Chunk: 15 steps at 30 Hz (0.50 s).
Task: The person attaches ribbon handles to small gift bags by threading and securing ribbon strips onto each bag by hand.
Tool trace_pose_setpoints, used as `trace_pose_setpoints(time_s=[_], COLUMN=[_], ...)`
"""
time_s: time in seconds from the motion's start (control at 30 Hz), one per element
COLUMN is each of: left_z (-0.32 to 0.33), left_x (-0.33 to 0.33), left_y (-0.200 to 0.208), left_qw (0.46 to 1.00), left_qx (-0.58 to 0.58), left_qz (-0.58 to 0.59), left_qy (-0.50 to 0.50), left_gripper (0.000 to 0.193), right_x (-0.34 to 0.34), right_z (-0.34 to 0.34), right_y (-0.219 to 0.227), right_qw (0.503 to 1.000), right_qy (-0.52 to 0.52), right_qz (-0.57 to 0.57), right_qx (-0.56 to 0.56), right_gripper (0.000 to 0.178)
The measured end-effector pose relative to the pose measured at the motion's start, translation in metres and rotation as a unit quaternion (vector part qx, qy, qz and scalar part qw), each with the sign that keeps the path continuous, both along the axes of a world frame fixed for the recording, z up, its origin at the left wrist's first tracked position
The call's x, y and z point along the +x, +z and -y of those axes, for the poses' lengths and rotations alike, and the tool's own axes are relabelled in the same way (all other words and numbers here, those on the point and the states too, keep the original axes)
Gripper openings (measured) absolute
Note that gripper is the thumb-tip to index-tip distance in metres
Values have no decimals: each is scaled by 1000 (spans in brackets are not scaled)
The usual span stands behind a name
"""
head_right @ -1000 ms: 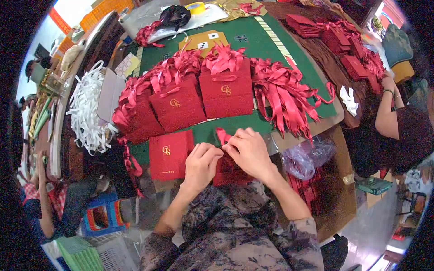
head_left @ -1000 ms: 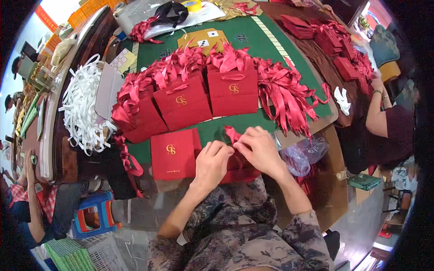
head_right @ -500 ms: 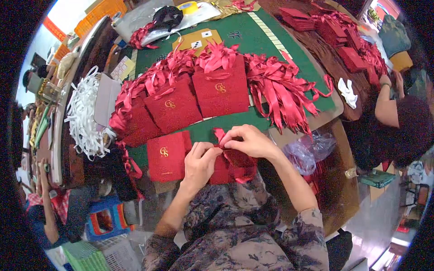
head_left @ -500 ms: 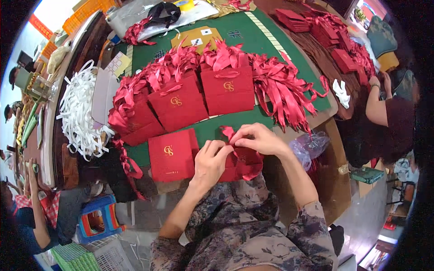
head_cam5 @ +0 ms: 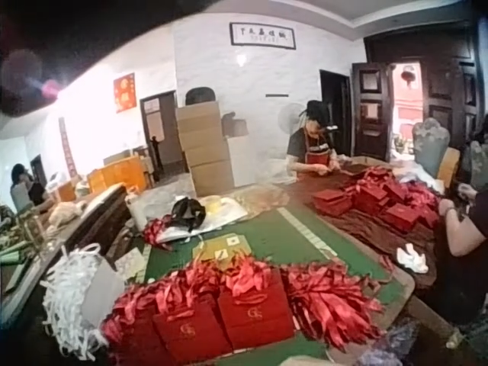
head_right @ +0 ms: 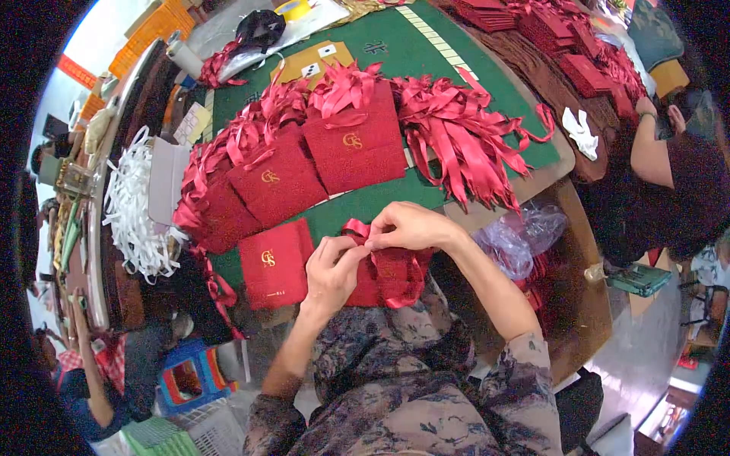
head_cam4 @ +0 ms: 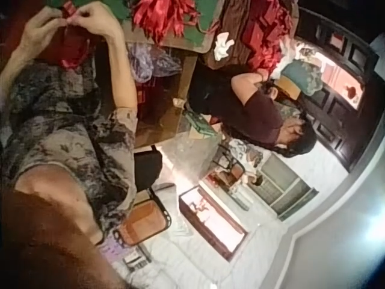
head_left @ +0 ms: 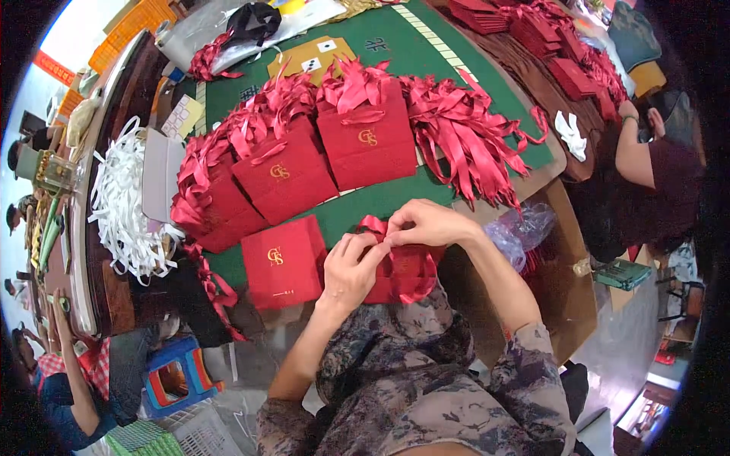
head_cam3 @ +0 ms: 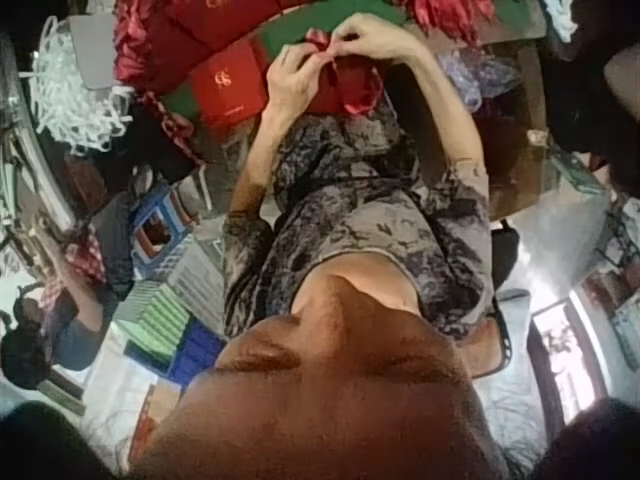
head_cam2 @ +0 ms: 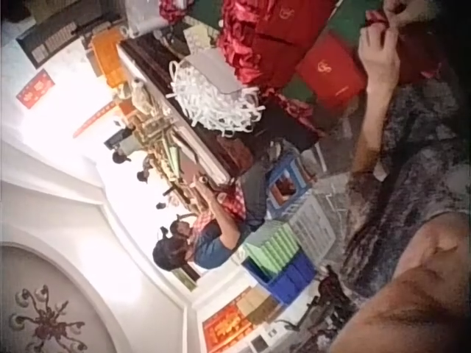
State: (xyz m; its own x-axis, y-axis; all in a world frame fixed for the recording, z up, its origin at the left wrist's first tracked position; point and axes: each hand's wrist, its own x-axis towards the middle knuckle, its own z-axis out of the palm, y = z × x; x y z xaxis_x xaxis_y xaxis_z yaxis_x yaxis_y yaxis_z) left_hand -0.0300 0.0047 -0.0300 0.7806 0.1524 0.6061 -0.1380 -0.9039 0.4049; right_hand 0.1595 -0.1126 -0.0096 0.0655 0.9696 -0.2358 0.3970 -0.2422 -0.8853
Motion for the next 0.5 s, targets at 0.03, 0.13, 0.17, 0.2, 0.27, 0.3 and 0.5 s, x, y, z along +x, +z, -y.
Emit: trace_pose_setpoints(time_s=[0.03, 0.13, 0.17, 0.2, 0.27, 0.3, 0.5], left_z=[1, 0, -1, -2, -3, -3, 1], left_x=[0, 1, 1, 0, -1, -2, 4], left_y=[0, -4, -6, -7, -8, -7, 2], left_qw=[1000, 1000, 1000, 1000, 999, 999, 992], left_qx=[0, -8, -10, -19, -26, -39, -108], left_qz=[-3, 1, -1, -7, -13, -21, -66], left_qy=[3, -3, -4, 5, 15, 20, 25], left_gripper=[24, 24, 24, 23, 22, 20, 14], right_x=[0, -1, -3, -6, -13, -16, -11], right_z=[0, -1, -2, -3, -5, -6, -9], right_y=[-2, -2, -4, -8, -15, -19, -45], right_qw=[1000, 999, 999, 998, 996, 991, 947], right_qy=[3, -8, -8, -48, -87, -127, -309], right_qz=[-14, -21, -23, -26, -29, -34, -13], right_qx=[-13, -25, -26, -22, -14, -11, 85], right_gripper=[21, 18, 18, 18, 17, 16, 16])
